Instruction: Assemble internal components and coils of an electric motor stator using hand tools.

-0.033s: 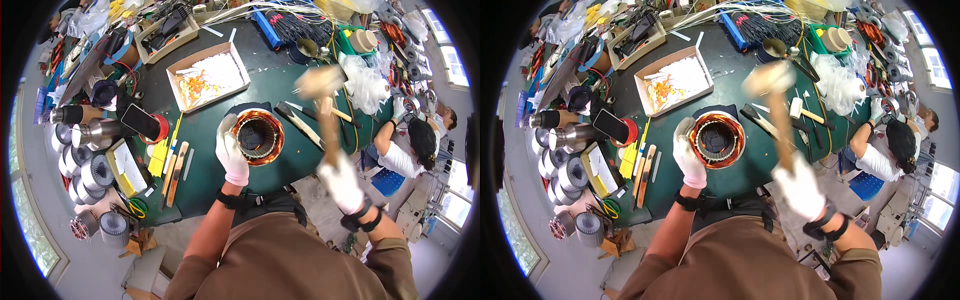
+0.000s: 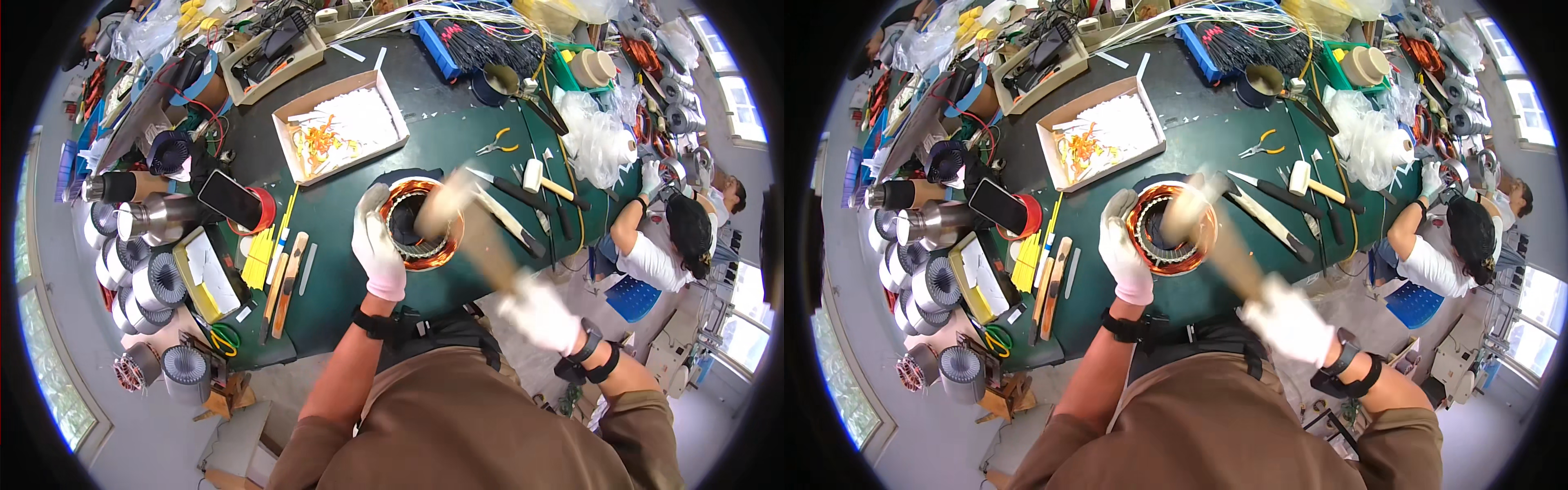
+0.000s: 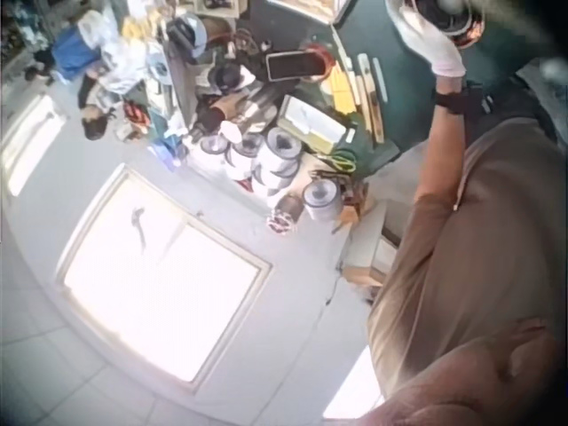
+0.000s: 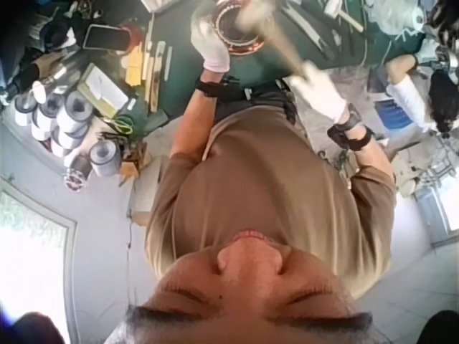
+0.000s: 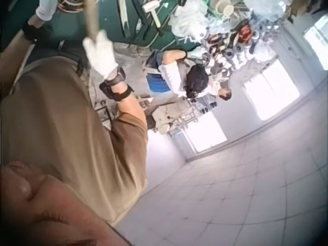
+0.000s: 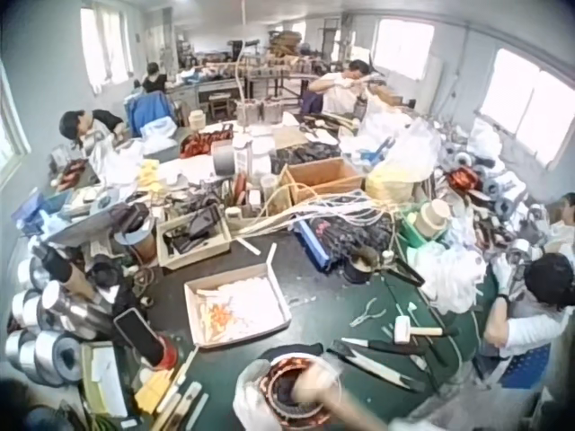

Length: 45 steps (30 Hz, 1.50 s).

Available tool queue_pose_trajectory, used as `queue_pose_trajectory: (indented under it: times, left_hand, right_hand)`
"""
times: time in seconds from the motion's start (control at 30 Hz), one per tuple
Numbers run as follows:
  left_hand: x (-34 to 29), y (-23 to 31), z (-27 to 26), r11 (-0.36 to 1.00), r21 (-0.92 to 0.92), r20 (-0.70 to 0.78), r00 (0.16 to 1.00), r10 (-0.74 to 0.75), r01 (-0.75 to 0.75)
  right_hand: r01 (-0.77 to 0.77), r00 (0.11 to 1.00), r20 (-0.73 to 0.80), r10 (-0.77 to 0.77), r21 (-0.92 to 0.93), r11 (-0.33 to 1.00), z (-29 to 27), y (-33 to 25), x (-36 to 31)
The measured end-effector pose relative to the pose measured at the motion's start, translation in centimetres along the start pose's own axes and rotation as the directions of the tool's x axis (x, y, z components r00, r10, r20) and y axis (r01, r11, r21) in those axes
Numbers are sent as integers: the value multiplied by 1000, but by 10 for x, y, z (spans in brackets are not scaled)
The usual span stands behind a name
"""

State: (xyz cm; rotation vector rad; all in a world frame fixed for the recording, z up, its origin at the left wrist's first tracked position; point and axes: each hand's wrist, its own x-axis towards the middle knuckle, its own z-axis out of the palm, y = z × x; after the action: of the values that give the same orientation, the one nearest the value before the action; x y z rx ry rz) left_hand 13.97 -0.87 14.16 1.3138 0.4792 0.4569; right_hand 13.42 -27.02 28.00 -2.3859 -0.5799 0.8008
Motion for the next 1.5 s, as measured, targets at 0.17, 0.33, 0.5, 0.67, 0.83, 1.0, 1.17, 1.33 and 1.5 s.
queue_pose_trajectory:
  times: [0.17, 0.33, 0.5, 0.67, 0.83, 1.0, 1.17, 1.33, 1.5]
  left_hand:
    - [-5, 10, -7, 998, 33, 34, 998, -49, 48]
    - [-7, 5, 5, 996, 87, -36, 999, 14, -11]
    - [-3, 5, -7, 997, 40, 26, 997, -74, 73]
    - [-16, 21, 6, 934, 349, -24, 996, 90, -76]
    - [-3, 7, 4, 984, 179, 8, 1000, 16, -18]
    - [-10, 10, 5, 869, 438, 54, 972, 228, -228]
    - [-2, 3, -6, 877, 429, 187, 971, 148, -216]
    - [-13, 2, -6, 755, 552, 208, 935, 287, -355]
    - [-3, 9, -10, 709, 555, 330, 897, 294, -436]
  right_hand:
    - [-143, 968, 226, 110, 133, 981, -64, -16, 21]
    - [-86, 899, -403, 171, 222, 971, -37, -29, 14]
    - [-109, 944, 310, 114, -32, 993, -57, 8, 12]
    - [-148, 910, -328, 254, 314, 938, -50, -27, 10]
    - [-61, 974, 214, 75, -71, 996, -38, 10, 4]
    - [-90, 963, -250, 103, 62, 994, -44, -23, 2]
    - [5, 981, 176, 81, -439, 898, -41, 13, 4]
    - [45, 987, -142, -75, -205, 978, -28, 4, -15]
    - [6, 994, 99, 46, -471, 882, -29, 25, -13]
